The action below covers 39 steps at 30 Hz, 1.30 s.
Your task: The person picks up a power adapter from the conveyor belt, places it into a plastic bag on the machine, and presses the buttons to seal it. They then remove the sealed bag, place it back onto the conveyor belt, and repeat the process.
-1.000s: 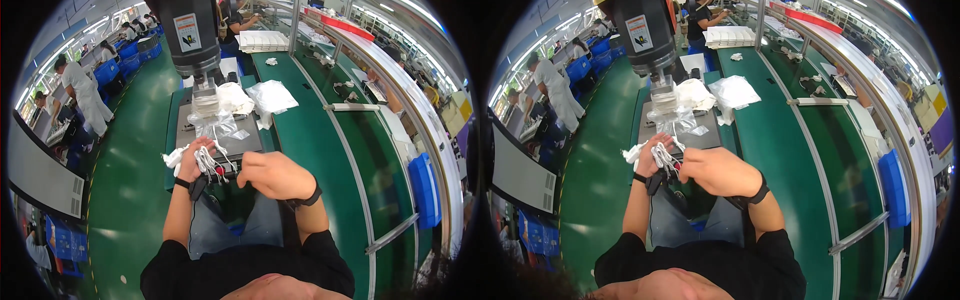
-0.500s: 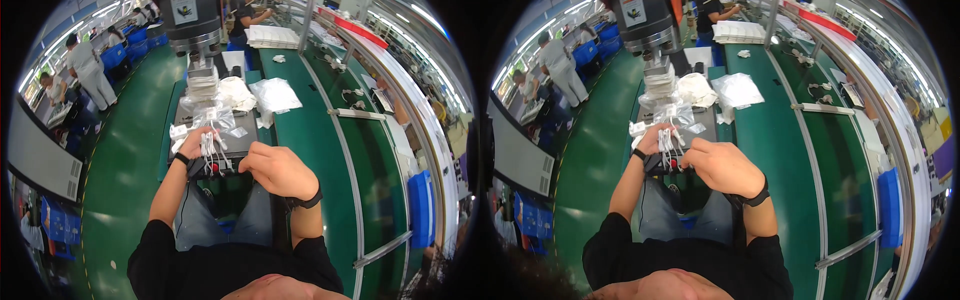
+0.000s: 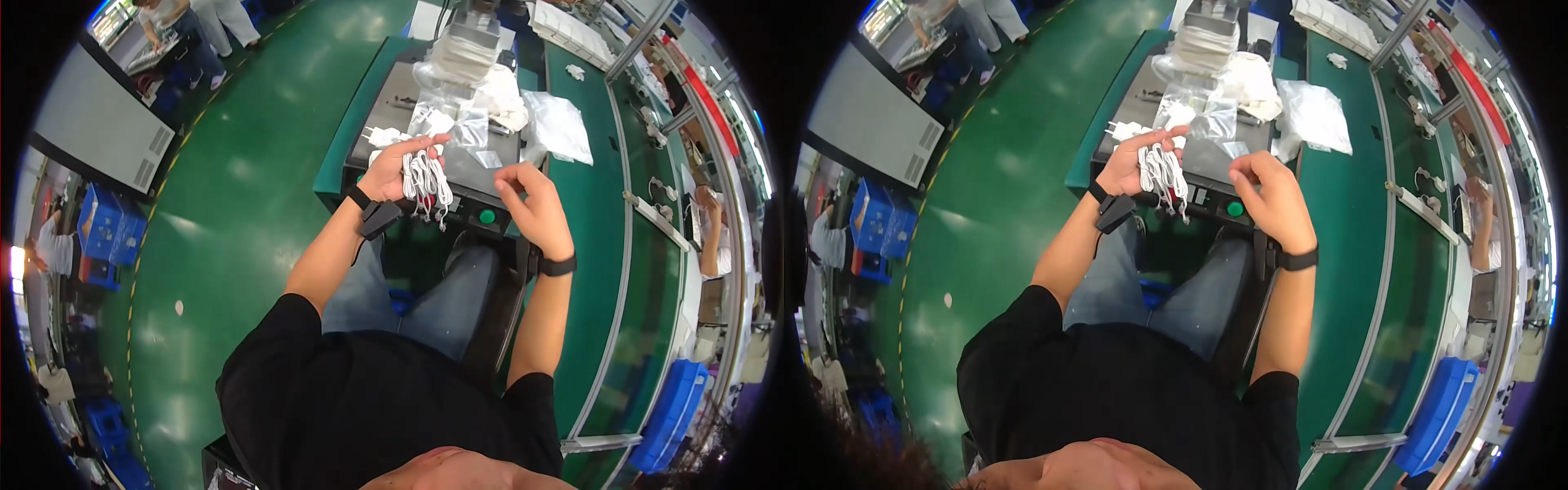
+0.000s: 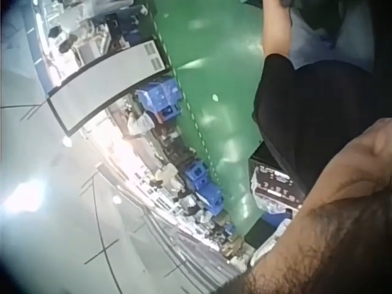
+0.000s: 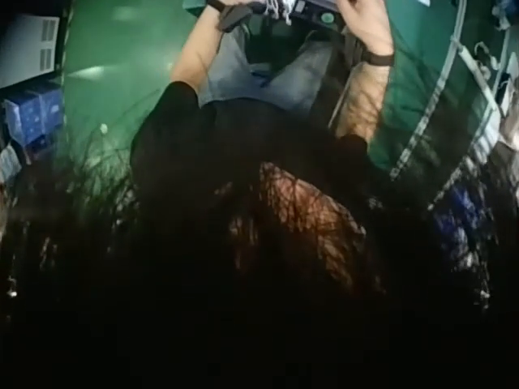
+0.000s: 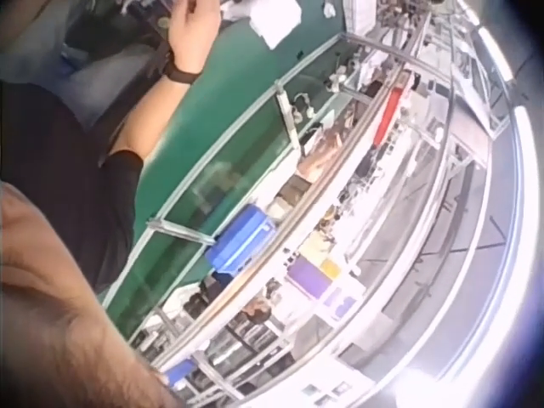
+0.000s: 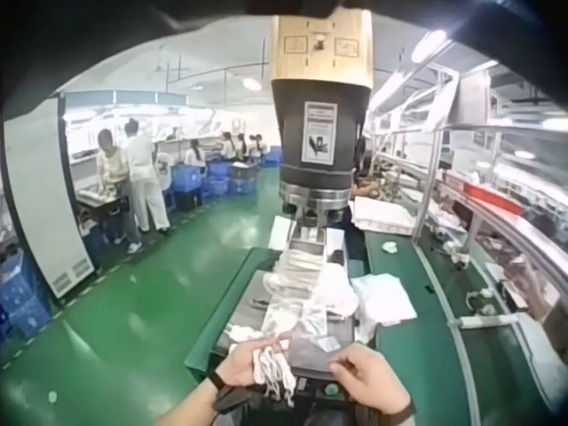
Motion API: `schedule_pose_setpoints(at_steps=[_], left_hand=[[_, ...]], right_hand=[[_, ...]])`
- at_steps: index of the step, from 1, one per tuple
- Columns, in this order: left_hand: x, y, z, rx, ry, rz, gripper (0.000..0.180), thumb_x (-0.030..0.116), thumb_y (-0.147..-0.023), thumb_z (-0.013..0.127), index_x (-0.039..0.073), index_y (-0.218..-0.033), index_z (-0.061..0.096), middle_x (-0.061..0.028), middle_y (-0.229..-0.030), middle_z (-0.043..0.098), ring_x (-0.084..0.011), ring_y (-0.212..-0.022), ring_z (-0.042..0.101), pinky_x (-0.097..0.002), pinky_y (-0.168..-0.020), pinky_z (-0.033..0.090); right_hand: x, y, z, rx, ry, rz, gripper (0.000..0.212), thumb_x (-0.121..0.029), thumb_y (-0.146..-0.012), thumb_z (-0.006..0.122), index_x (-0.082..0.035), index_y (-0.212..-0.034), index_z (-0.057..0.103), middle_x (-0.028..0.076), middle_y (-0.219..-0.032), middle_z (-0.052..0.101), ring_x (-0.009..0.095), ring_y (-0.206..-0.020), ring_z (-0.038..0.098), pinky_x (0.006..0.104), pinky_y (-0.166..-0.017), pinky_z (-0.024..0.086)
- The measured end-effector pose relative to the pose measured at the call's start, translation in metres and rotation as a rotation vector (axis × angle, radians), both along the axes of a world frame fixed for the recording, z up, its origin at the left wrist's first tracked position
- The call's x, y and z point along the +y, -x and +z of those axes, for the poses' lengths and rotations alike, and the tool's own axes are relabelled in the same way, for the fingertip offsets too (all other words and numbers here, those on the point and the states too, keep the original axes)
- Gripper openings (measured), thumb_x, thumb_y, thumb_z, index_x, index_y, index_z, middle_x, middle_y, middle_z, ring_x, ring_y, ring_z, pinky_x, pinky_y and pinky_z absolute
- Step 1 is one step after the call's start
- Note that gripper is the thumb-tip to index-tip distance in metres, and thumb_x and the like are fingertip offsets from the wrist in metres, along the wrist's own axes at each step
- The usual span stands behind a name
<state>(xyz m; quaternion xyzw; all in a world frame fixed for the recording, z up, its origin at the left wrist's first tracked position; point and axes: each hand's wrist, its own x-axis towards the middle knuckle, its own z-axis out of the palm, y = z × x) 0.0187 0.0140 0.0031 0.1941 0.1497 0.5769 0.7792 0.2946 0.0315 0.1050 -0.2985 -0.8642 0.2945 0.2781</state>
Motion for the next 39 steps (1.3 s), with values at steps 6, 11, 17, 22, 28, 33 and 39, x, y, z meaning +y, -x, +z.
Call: schedule_pose_setpoints(at_steps=[6,11,17,22,28,33,39], left_hand=[[-0.047,-0.009,0.017,0.046,-0.166,0.215,0.045,0.014,-0.098,0.058,-0.003,-0.138,0.045,-0.0061,-0.087,0.062,-0.0253,-0.097,0.063,-0.0383,-0.084,0.057],[-0.065,-0.016,0.027,0.108,-0.255,0.387,0.037,0.014,-0.099,0.056,-0.003,-0.131,0.051,-0.0077,-0.086,0.062,-0.0261,-0.094,0.062,-0.0379,-0.080,0.055],[-0.079,-0.016,0.021,0.157,-0.322,0.336,0.029,0.017,-0.103,0.050,-0.004,-0.121,0.058,-0.0087,-0.079,0.063,-0.0242,-0.085,0.062,-0.0368,-0.076,0.052],[-0.077,-0.020,0.010,0.244,-0.294,0.248,0.035,0.025,-0.106,0.044,-0.004,-0.109,0.064,-0.0102,-0.075,0.065,-0.0220,-0.078,0.064,-0.0337,-0.074,0.053],[-0.078,-0.024,-0.003,0.486,-0.267,0.254,0.045,0.032,-0.107,0.041,-0.004,-0.100,0.067,-0.0116,-0.077,0.068,-0.0186,-0.075,0.066,-0.0291,-0.070,0.053],[-0.081,-0.022,0.002,0.423,-0.366,0.131,0.046,0.032,-0.107,0.041,-0.004,-0.099,0.067,-0.0109,-0.077,0.068,-0.0178,-0.074,0.066,-0.0283,-0.069,0.052],[-0.080,-0.026,-0.004,0.425,-0.434,0.091,0.044,0.031,-0.106,0.043,-0.005,-0.100,0.068,-0.0119,-0.078,0.068,-0.0184,-0.076,0.066,-0.0292,-0.071,0.052]], right_hand=[[0.003,0.052,-0.084,0.435,0.544,0.303,0.056,-0.015,-0.092,0.070,0.002,-0.140,0.045,0.010,-0.132,0.058,0.018,-0.124,0.054,0.0324,-0.108,0.039],[-0.037,0.086,-0.109,0.288,0.642,0.411,0.056,-0.012,-0.090,0.071,-0.002,-0.140,0.045,0.010,-0.120,0.061,0.017,-0.113,0.056,0.0325,-0.101,0.044],[-0.036,0.088,-0.136,0.021,0.923,0.433,0.036,-0.010,-0.091,0.070,-0.004,-0.124,0.057,0.008,-0.112,0.063,0.016,-0.103,0.059,0.0320,-0.089,0.050],[-0.038,0.090,-0.147,0.004,0.813,0.474,0.040,-0.010,-0.092,0.069,-0.005,-0.129,0.055,0.008,-0.121,0.061,0.019,-0.110,0.058,0.0344,-0.092,0.049],[-0.048,0.095,-0.148,0.109,0.632,0.462,0.018,-0.005,-0.090,0.064,-0.003,-0.108,0.062,0.006,-0.099,0.064,0.018,-0.094,0.062,0.0334,-0.082,0.052],[-0.041,0.091,-0.149,0.095,0.549,0.487,0.031,-0.003,-0.086,0.067,-0.004,-0.116,0.058,0.008,-0.107,0.062,0.021,-0.098,0.061,0.0346,-0.085,0.051],[-0.036,0.087,-0.171,0.080,0.616,0.487,0.054,-0.004,-0.081,0.073,-0.003,-0.130,0.050,0.012,-0.120,0.058,0.026,-0.107,0.059,0.0364,-0.093,0.050]])
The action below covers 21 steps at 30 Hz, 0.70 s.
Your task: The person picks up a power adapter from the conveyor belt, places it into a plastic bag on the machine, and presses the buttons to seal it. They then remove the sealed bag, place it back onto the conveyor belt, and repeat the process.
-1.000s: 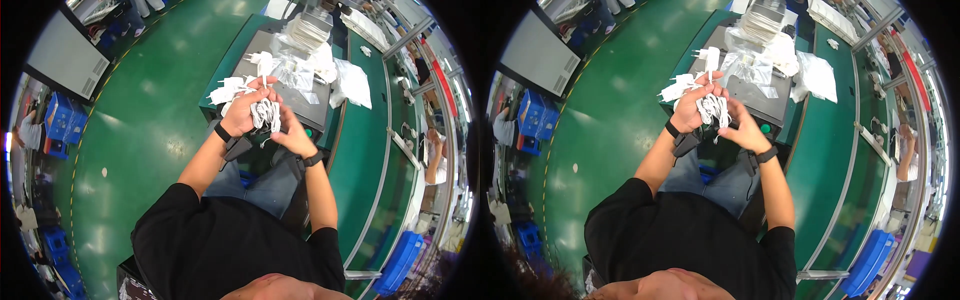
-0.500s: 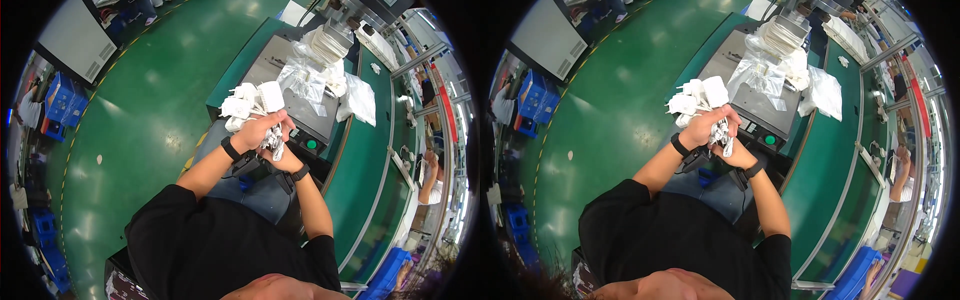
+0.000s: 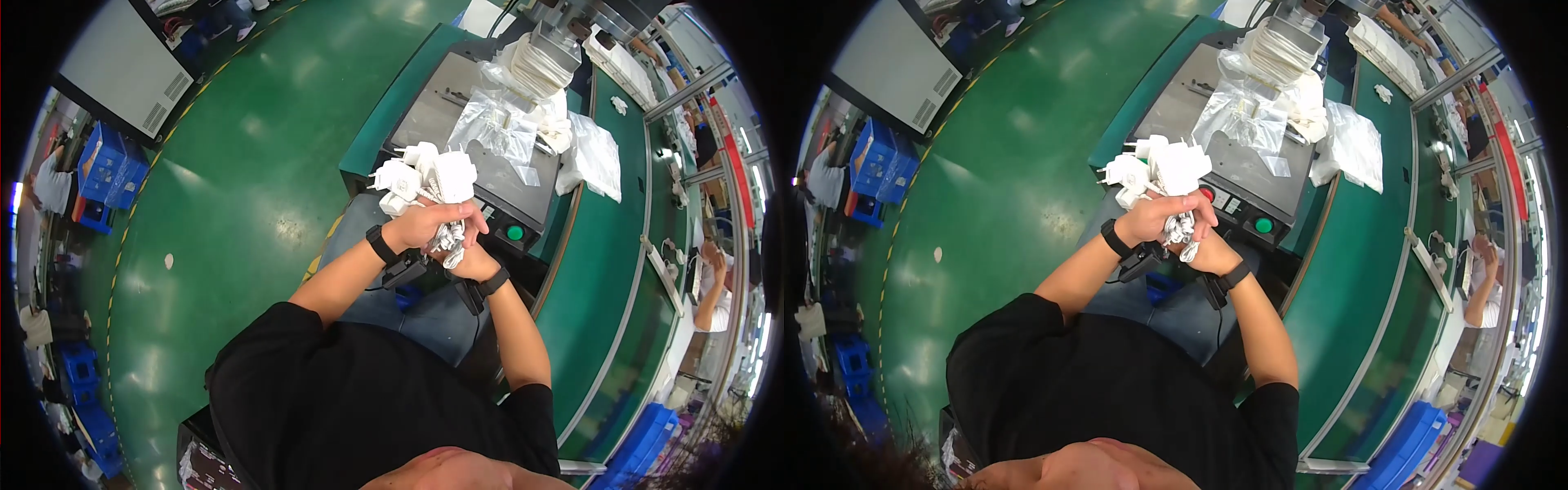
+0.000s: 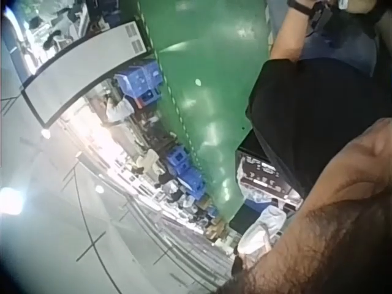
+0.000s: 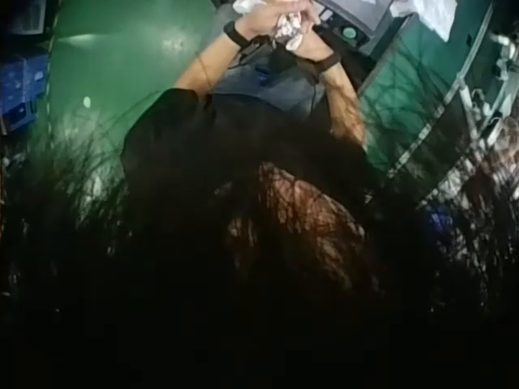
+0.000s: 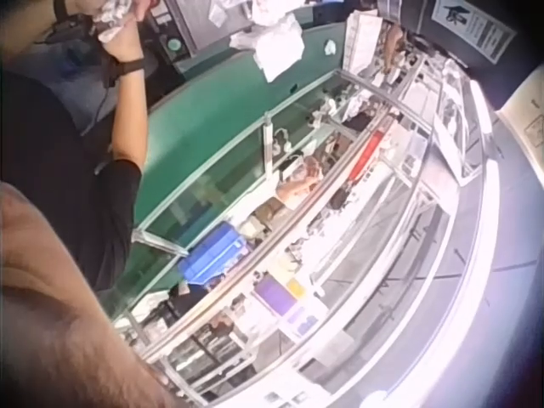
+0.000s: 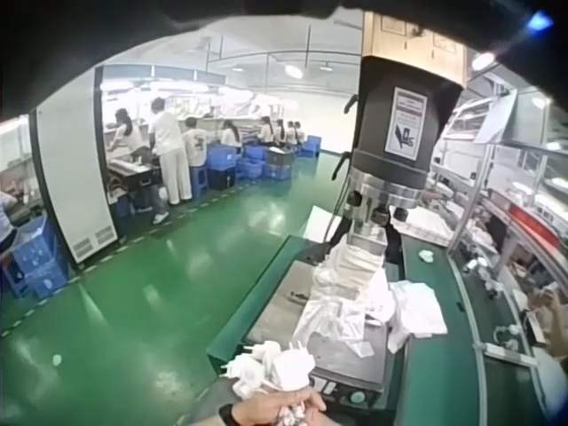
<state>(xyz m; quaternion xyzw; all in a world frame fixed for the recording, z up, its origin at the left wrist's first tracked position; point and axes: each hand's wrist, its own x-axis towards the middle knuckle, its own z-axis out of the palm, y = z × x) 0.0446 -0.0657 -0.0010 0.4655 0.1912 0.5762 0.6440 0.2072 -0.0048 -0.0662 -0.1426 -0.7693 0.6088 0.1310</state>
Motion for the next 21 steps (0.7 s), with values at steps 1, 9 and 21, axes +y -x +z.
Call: schedule_pose_setpoints(at_steps=[1,9,21], left_hand=[[0.000,0.000,-0.001,-0.006,0.006,-0.012,0.044,0.031,-0.105,0.044,-0.005,-0.100,0.068,-0.0123,-0.078,0.068,-0.0187,-0.077,0.066,-0.0296,-0.072,0.052],[-0.001,0.002,-0.007,-0.076,0.022,-0.047,0.043,0.030,-0.104,0.044,-0.006,-0.102,0.068,-0.0132,-0.079,0.068,-0.0206,-0.079,0.066,-0.0311,-0.073,0.052],[0.003,0.003,-0.012,-0.121,0.022,-0.053,0.044,0.030,-0.105,0.043,-0.007,-0.101,0.068,-0.0133,-0.078,0.067,-0.0199,-0.075,0.065,-0.0304,-0.071,0.052]], right_hand=[[0.000,0.000,-0.001,-0.001,0.002,0.000,0.054,-0.004,-0.081,0.073,-0.003,-0.130,0.050,0.012,-0.120,0.058,0.026,-0.107,0.059,0.0364,-0.093,0.050],[0.003,-0.003,-0.001,-0.042,-0.092,0.078,0.063,-0.004,-0.079,0.075,-0.003,-0.136,0.047,0.014,-0.130,0.053,0.028,-0.119,0.054,0.0374,-0.102,0.045],[-0.001,0.001,0.003,0.066,-0.156,0.022,0.038,-0.005,-0.087,0.071,-0.004,-0.124,0.059,0.009,-0.112,0.064,0.023,-0.101,0.064,0.0353,-0.087,0.054]])
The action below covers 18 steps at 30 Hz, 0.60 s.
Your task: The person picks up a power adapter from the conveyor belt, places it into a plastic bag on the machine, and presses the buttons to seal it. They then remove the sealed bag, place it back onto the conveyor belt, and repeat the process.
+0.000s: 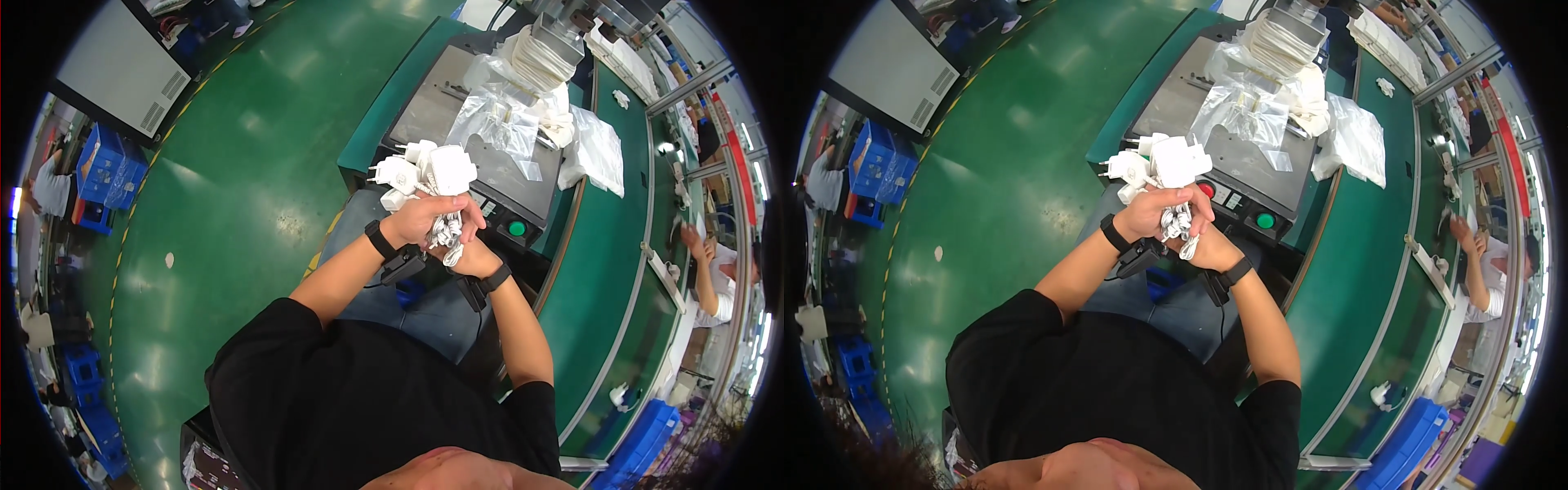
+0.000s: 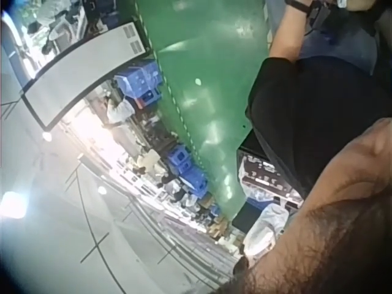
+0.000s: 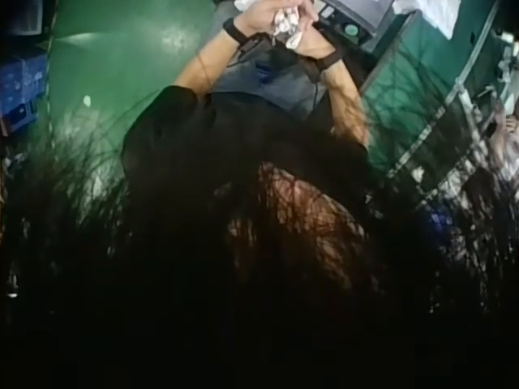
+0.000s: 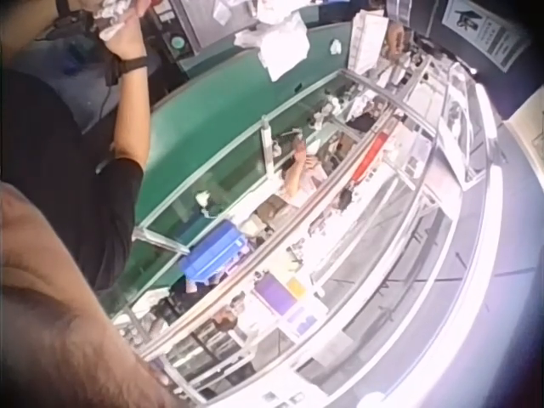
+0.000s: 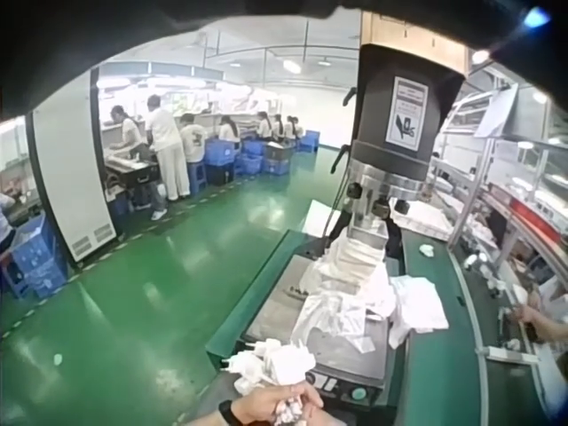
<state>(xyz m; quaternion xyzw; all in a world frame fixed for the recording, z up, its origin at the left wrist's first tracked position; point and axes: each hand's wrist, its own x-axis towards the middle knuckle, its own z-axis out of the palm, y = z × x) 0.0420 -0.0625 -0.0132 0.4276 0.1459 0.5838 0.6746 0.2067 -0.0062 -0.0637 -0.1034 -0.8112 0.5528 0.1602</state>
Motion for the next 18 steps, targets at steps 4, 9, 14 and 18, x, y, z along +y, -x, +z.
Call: schedule_pose_setpoints(at_steps=[4,9,14,18], left_hand=[[0.001,0.000,-0.003,-0.029,0.031,-0.012,0.045,0.030,-0.105,0.042,-0.006,-0.101,0.068,-0.0133,-0.078,0.067,-0.0196,-0.074,0.065,-0.0305,-0.070,0.053],[0.002,-0.001,-0.002,-0.003,-0.003,0.026,0.045,0.030,-0.106,0.041,-0.006,-0.101,0.068,-0.0129,-0.077,0.067,-0.0194,-0.074,0.065,-0.0304,-0.071,0.053],[0.004,-0.006,0.002,0.122,0.073,0.032,0.041,0.027,-0.105,0.044,-0.006,-0.102,0.067,-0.0099,-0.075,0.066,-0.0172,-0.073,0.065,-0.0301,-0.071,0.052],[0.000,-0.006,-0.002,0.215,0.104,0.035,0.034,0.024,-0.103,0.049,-0.004,-0.102,0.067,-0.0075,-0.076,0.066,-0.0138,-0.073,0.064,-0.0284,-0.070,0.052]], right_hand=[[-0.001,0.003,0.006,0.005,-0.012,-0.014,0.049,-0.006,-0.088,0.072,-0.005,-0.134,0.054,0.011,-0.123,0.061,0.024,-0.109,0.062,0.0362,-0.093,0.052],[0.000,0.005,0.011,-0.026,0.037,0.026,0.058,-0.008,-0.088,0.073,-0.004,-0.139,0.047,0.012,-0.127,0.058,0.024,-0.113,0.059,0.0365,-0.097,0.049],[-0.001,0.003,0.000,-0.090,0.103,0.033,0.053,-0.011,-0.086,0.075,-0.004,-0.133,0.052,0.011,-0.121,0.061,0.024,-0.109,0.060,0.0361,-0.097,0.048],[-0.002,0.001,0.016,-0.144,0.141,0.059,0.057,-0.009,-0.087,0.073,-0.003,-0.138,0.048,0.011,-0.125,0.060,0.022,-0.110,0.061,0.0352,-0.096,0.049]])
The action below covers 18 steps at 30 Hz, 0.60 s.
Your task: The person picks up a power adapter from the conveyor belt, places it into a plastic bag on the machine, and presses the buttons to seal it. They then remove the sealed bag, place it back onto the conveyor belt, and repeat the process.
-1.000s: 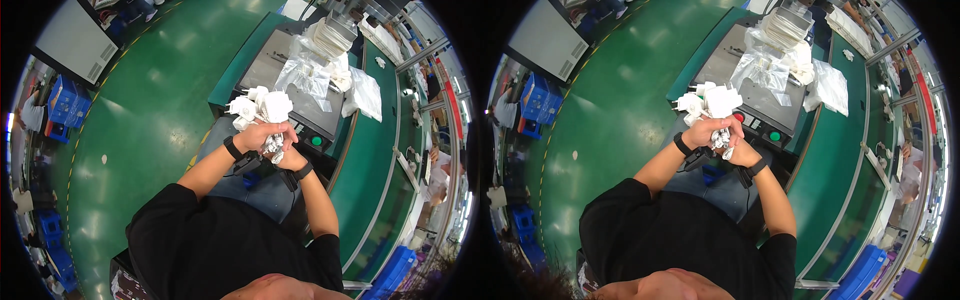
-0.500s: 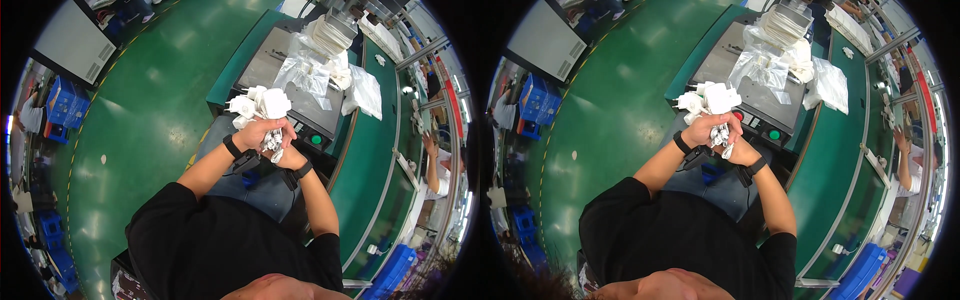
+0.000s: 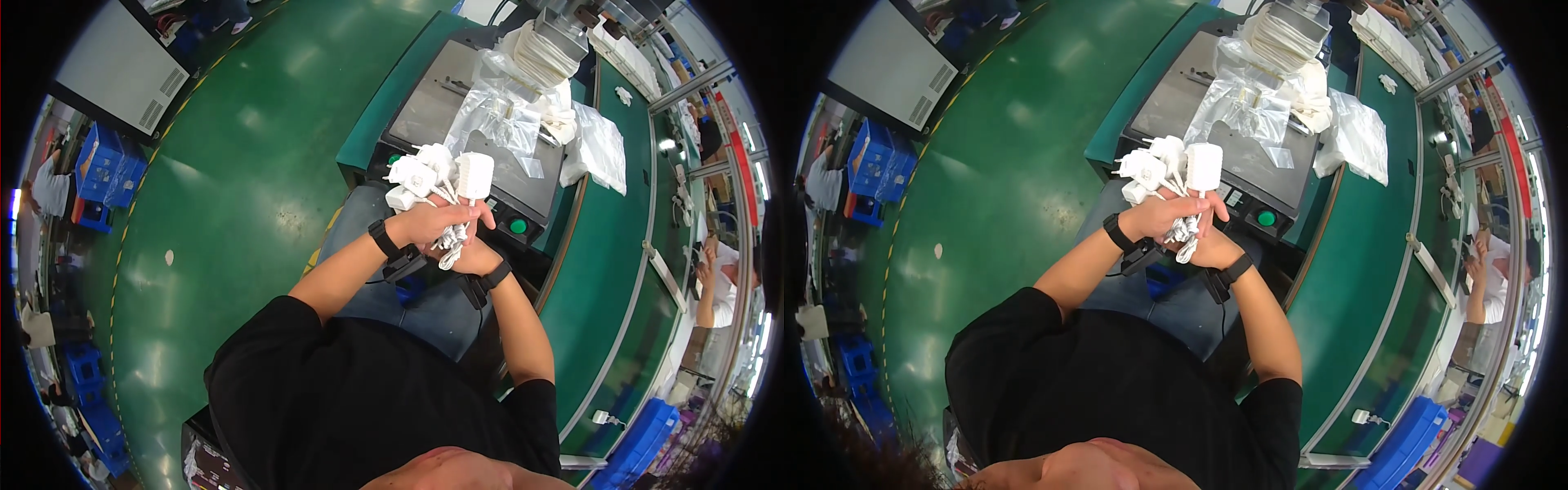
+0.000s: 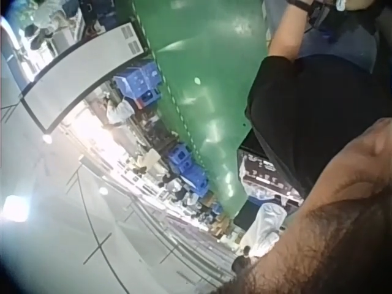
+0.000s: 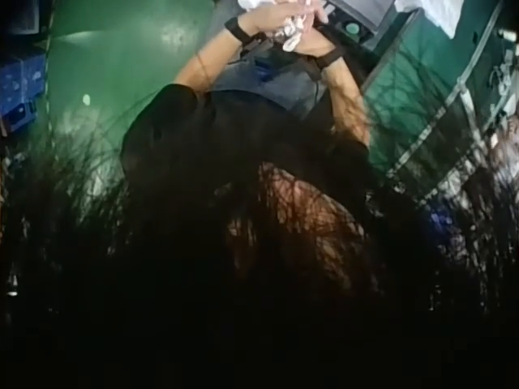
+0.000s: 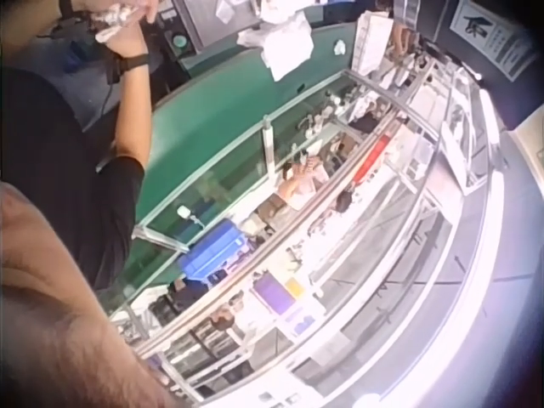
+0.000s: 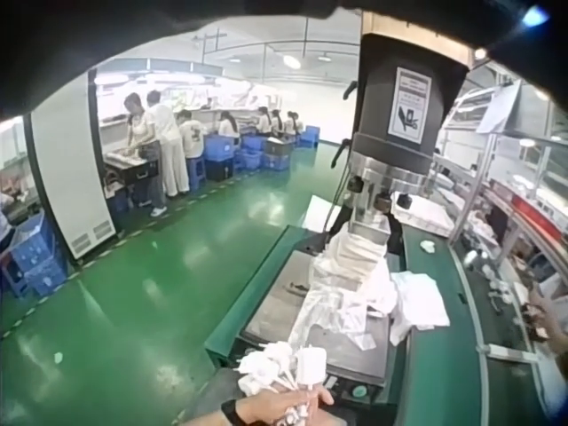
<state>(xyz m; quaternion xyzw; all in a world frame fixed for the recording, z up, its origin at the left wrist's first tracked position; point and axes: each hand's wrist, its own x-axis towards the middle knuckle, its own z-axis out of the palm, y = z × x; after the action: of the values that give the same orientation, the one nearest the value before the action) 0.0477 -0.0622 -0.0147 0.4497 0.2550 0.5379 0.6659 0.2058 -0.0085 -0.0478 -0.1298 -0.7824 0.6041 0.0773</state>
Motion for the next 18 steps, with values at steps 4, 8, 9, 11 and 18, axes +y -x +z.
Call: schedule_pose_setpoints(at_steps=[4,8,9,11,18], left_hand=[[-0.005,0.001,0.002,0.113,-0.036,-0.023,0.025,0.020,-0.100,0.055,-0.001,-0.102,0.068,-0.0052,-0.079,0.067,-0.0107,-0.073,0.062,-0.0263,-0.068,0.050],[-0.014,-0.009,0.027,0.309,-0.084,-0.060,0.017,0.018,-0.096,0.060,0.004,-0.099,0.068,-0.0027,-0.083,0.066,-0.0108,-0.073,0.061,-0.0272,-0.068,0.049],[-0.017,-0.014,0.033,0.351,-0.081,-0.074,0.015,0.019,-0.095,0.061,0.005,-0.096,0.067,-0.0019,-0.084,0.066,-0.0120,-0.075,0.061,-0.0289,-0.069,0.048],[-0.022,-0.022,0.029,0.386,-0.068,-0.108,0.014,0.020,-0.093,0.062,0.007,-0.093,0.067,-0.0010,-0.085,0.065,-0.0131,-0.076,0.060,-0.0305,-0.069,0.048],[-0.022,-0.052,0.003,0.760,-0.350,0.064,0.017,0.018,-0.082,0.070,0.010,-0.078,0.055,-0.0022,-0.078,0.057,-0.0190,-0.074,0.057,-0.0387,-0.069,0.046]], right_hand=[[0.028,-0.022,0.013,-0.054,-0.440,0.177,0.041,-0.015,-0.088,0.073,-0.002,-0.125,0.059,0.012,-0.119,0.064,0.024,-0.110,0.061,0.0343,-0.098,0.048],[0.066,-0.060,0.059,-0.182,-0.053,-0.309,0.039,-0.016,-0.091,0.069,0.000,-0.125,0.058,0.013,-0.123,0.063,0.020,-0.114,0.059,0.0348,-0.101,0.045],[0.072,-0.061,0.065,-0.188,-0.035,-0.327,0.039,-0.016,-0.091,0.069,0.000,-0.125,0.058,0.013,-0.123,0.063,0.020,-0.114,0.059,0.0348,-0.101,0.045],[0.077,-0.064,0.084,0.060,0.239,-0.329,0.043,-0.013,-0.089,0.071,-0.002,-0.129,0.058,0.008,-0.119,0.065,0.019,-0.112,0.060,0.0314,-0.100,0.045],[0.051,-0.066,0.138,-0.156,-0.180,-0.059,0.049,-0.016,-0.091,0.069,0.000,-0.135,0.054,0.010,-0.128,0.059,0.020,-0.114,0.057,0.0341,-0.102,0.043]])
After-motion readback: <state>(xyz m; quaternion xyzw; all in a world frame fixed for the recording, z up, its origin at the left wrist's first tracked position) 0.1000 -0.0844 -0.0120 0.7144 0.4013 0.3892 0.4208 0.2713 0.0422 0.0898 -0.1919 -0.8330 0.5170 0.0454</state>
